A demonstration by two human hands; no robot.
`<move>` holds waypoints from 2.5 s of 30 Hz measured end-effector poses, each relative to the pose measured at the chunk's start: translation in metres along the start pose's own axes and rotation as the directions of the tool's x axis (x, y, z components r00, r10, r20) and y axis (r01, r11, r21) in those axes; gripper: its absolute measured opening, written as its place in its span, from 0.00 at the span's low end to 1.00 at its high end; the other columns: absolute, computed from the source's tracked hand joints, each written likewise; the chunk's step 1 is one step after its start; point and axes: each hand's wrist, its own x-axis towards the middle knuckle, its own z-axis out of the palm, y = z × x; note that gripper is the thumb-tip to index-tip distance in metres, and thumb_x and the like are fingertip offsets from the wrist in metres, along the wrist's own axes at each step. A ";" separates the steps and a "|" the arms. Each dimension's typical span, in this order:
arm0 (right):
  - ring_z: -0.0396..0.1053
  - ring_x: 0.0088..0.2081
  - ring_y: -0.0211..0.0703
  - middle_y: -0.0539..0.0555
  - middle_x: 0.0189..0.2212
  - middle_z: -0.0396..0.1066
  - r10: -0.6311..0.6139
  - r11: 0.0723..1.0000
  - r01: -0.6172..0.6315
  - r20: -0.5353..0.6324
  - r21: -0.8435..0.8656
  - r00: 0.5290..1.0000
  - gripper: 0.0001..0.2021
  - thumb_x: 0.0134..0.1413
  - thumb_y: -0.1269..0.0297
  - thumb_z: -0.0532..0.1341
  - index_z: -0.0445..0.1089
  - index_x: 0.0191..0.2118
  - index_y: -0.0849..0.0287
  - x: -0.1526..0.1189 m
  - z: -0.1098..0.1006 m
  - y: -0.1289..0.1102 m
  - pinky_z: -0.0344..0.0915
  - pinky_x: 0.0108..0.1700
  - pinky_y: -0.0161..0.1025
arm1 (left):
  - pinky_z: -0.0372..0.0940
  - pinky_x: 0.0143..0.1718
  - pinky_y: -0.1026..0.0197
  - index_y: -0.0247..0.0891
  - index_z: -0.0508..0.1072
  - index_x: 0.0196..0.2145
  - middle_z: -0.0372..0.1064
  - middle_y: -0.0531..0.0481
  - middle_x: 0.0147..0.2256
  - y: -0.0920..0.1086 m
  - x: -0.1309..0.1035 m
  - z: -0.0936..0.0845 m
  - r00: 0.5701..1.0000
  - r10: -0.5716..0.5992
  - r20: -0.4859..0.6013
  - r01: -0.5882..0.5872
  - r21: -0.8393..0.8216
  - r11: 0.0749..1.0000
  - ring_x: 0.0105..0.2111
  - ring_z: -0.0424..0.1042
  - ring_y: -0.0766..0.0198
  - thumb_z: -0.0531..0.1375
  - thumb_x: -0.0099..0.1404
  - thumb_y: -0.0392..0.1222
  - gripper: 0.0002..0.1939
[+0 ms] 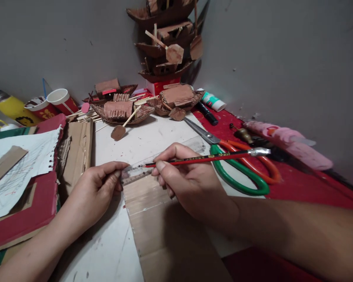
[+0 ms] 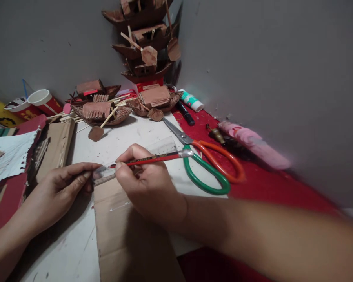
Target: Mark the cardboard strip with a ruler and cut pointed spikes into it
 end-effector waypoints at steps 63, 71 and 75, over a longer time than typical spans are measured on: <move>0.71 0.32 0.38 0.53 0.34 0.74 -0.058 0.998 0.057 0.085 0.019 0.995 0.14 0.59 0.55 0.62 0.68 0.46 0.57 0.003 -0.001 0.006 0.66 0.29 0.33 | 0.69 0.32 0.67 0.37 0.73 0.38 0.75 0.52 0.30 0.007 -0.013 0.008 0.989 -0.117 -0.092 0.009 -0.749 0.663 0.25 0.72 0.70 0.69 0.57 0.40 0.13; 0.71 0.34 0.38 0.52 0.32 0.73 -0.181 0.981 0.190 0.179 -0.034 0.967 0.06 0.63 0.62 0.57 0.67 0.37 0.58 -0.002 -0.004 -0.006 0.68 0.38 0.35 | 0.65 0.31 0.67 0.37 0.73 0.30 0.72 0.51 0.26 0.017 -0.029 0.017 0.998 0.009 0.059 0.025 -0.540 0.841 0.28 0.71 0.68 0.64 0.62 0.48 0.12; 0.69 0.26 0.36 0.48 0.28 0.69 -0.166 0.986 0.161 0.119 0.043 0.979 0.10 0.67 0.59 0.52 0.66 0.47 0.55 0.001 -0.008 -0.008 0.66 0.28 0.32 | 0.68 0.34 0.64 0.42 0.74 0.36 0.73 0.52 0.33 0.022 -0.030 0.006 0.913 0.018 -0.407 -0.200 -0.408 0.891 0.31 0.72 0.65 0.63 0.64 0.47 0.07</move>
